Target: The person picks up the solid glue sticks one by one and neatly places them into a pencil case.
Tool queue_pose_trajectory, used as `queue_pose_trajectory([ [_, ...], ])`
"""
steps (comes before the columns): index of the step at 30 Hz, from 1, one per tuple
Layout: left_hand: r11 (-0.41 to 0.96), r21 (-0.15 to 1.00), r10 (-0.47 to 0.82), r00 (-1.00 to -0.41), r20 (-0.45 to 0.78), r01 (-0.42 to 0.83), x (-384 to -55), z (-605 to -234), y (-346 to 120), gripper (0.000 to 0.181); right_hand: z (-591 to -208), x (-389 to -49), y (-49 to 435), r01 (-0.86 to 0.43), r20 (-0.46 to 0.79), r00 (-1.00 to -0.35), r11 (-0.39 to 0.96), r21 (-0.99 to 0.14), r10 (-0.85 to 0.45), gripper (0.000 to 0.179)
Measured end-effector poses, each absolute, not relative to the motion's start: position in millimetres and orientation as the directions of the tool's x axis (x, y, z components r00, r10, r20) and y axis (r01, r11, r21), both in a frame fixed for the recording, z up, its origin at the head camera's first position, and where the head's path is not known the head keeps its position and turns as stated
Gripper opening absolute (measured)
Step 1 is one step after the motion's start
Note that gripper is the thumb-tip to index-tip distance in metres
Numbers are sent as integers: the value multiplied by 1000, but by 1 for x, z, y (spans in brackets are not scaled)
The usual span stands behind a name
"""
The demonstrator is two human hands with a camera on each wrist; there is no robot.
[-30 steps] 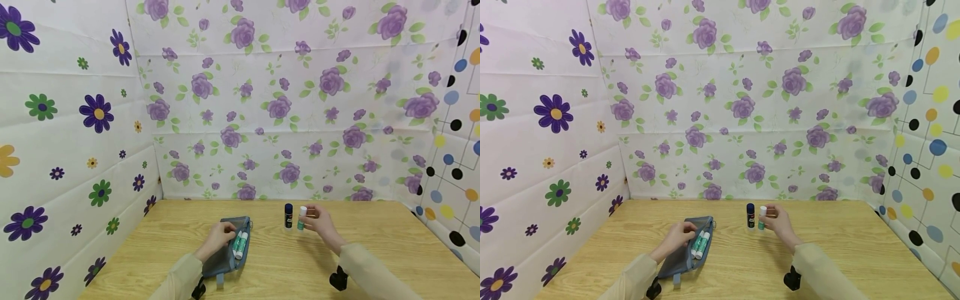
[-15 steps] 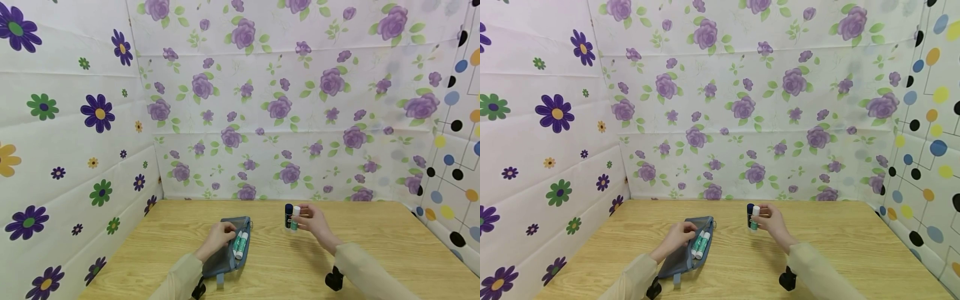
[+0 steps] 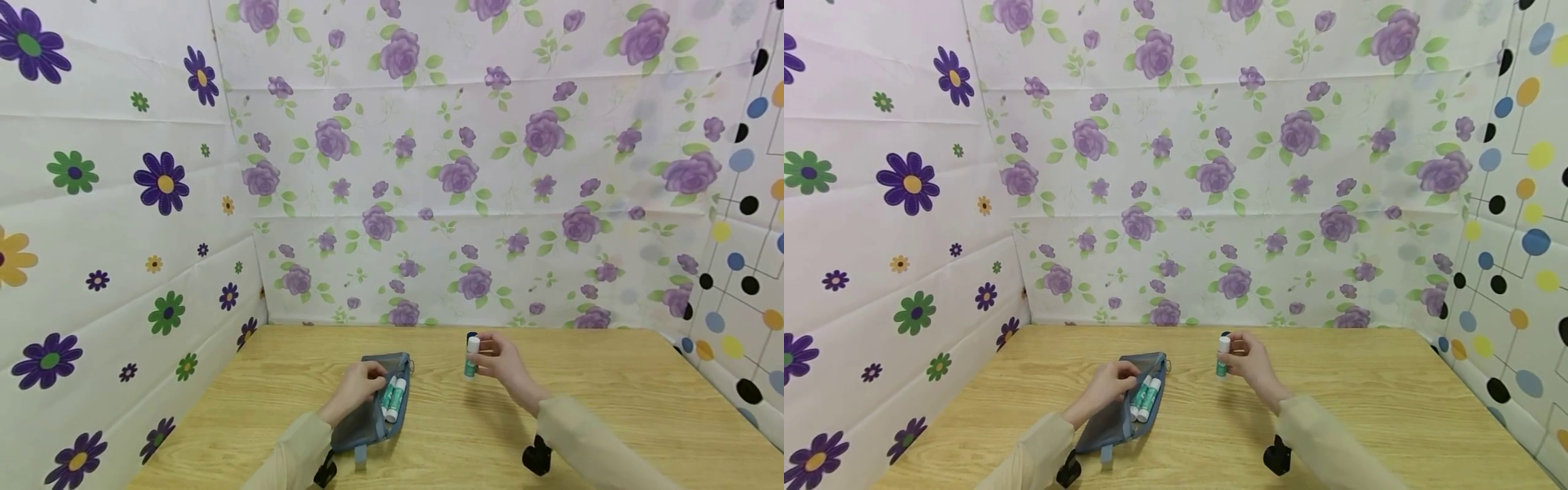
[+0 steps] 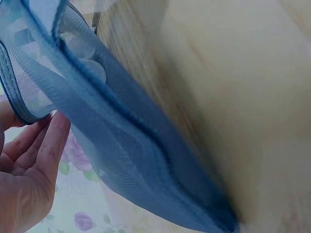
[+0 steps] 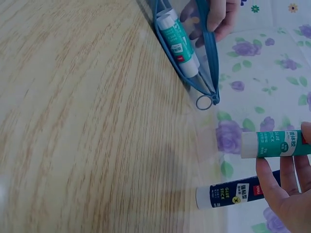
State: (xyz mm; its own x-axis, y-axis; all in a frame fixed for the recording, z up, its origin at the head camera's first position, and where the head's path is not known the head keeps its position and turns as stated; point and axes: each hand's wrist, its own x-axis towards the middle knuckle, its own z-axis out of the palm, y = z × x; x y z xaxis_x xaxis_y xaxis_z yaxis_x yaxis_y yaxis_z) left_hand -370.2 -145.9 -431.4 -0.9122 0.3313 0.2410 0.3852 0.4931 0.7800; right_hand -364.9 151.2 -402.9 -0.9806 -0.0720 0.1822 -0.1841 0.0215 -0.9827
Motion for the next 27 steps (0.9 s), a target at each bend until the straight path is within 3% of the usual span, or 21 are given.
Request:
queue_pose_trajectory([
  [27,509,770,330,-914,237,384,-370,-431,-147,16,-407,-366,124,-175,176,-980,-16,-984,-89,33],
])
